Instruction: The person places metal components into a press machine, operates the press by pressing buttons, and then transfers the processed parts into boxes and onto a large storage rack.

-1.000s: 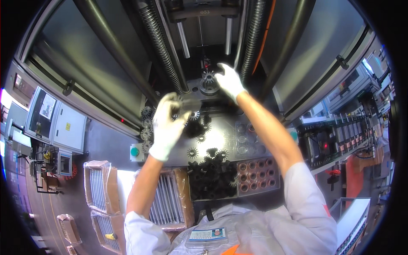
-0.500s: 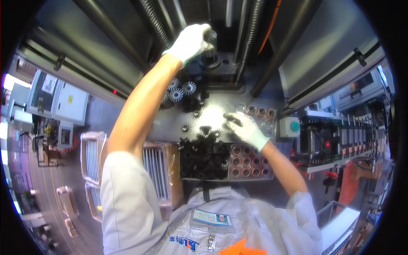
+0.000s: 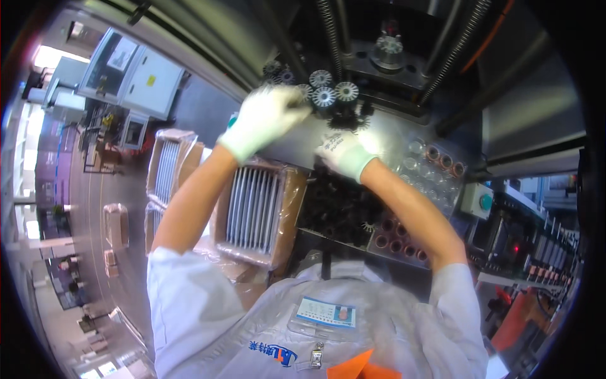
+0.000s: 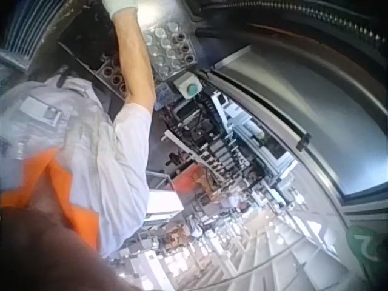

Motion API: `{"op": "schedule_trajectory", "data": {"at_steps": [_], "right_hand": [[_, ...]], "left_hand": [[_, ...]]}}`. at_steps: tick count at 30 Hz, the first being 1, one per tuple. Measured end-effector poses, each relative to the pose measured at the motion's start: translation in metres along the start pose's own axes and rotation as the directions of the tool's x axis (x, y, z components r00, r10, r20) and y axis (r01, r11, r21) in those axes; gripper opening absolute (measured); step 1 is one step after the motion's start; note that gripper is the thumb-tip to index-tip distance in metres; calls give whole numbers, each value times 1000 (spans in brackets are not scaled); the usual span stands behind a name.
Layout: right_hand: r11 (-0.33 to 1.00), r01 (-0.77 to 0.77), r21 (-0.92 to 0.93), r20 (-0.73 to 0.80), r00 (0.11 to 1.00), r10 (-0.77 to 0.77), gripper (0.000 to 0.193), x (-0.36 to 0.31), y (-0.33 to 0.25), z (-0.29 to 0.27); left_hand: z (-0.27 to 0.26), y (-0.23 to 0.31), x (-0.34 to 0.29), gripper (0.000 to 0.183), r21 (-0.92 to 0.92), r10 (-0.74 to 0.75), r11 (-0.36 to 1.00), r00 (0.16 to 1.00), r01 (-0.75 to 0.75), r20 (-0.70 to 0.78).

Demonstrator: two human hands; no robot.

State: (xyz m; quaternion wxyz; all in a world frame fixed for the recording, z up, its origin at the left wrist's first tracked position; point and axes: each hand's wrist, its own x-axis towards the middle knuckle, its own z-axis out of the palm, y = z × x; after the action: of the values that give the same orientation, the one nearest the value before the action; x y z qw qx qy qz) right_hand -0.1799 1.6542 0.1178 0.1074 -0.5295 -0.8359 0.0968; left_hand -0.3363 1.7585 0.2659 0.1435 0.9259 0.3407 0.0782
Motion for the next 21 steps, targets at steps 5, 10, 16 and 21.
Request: {"op": "schedule_trajectory", "data": {"at_steps": [5, 10, 16, 21], "right_hand": [[1000, -12, 21, 74, 997, 10, 24, 13, 0, -12], [891, -165, 422, -117, 965, 235, 46, -9, -3, -44], [748, -155, 645, -357, 805, 474, 20, -34, 35, -110], [479, -27, 877, -384, 558, 735, 24, -10, 86, -159]], "left_hand": [[76, -97, -148, 41, 145, -411, 911, 850, 385, 330], [177, -118, -172, 41, 149, -442, 882, 895, 446, -63], [153, -98, -179, 33, -5, -490, 869, 861, 495, -137], [137, -105, -219, 43, -661, -631, 518, 764, 543, 134]]}}
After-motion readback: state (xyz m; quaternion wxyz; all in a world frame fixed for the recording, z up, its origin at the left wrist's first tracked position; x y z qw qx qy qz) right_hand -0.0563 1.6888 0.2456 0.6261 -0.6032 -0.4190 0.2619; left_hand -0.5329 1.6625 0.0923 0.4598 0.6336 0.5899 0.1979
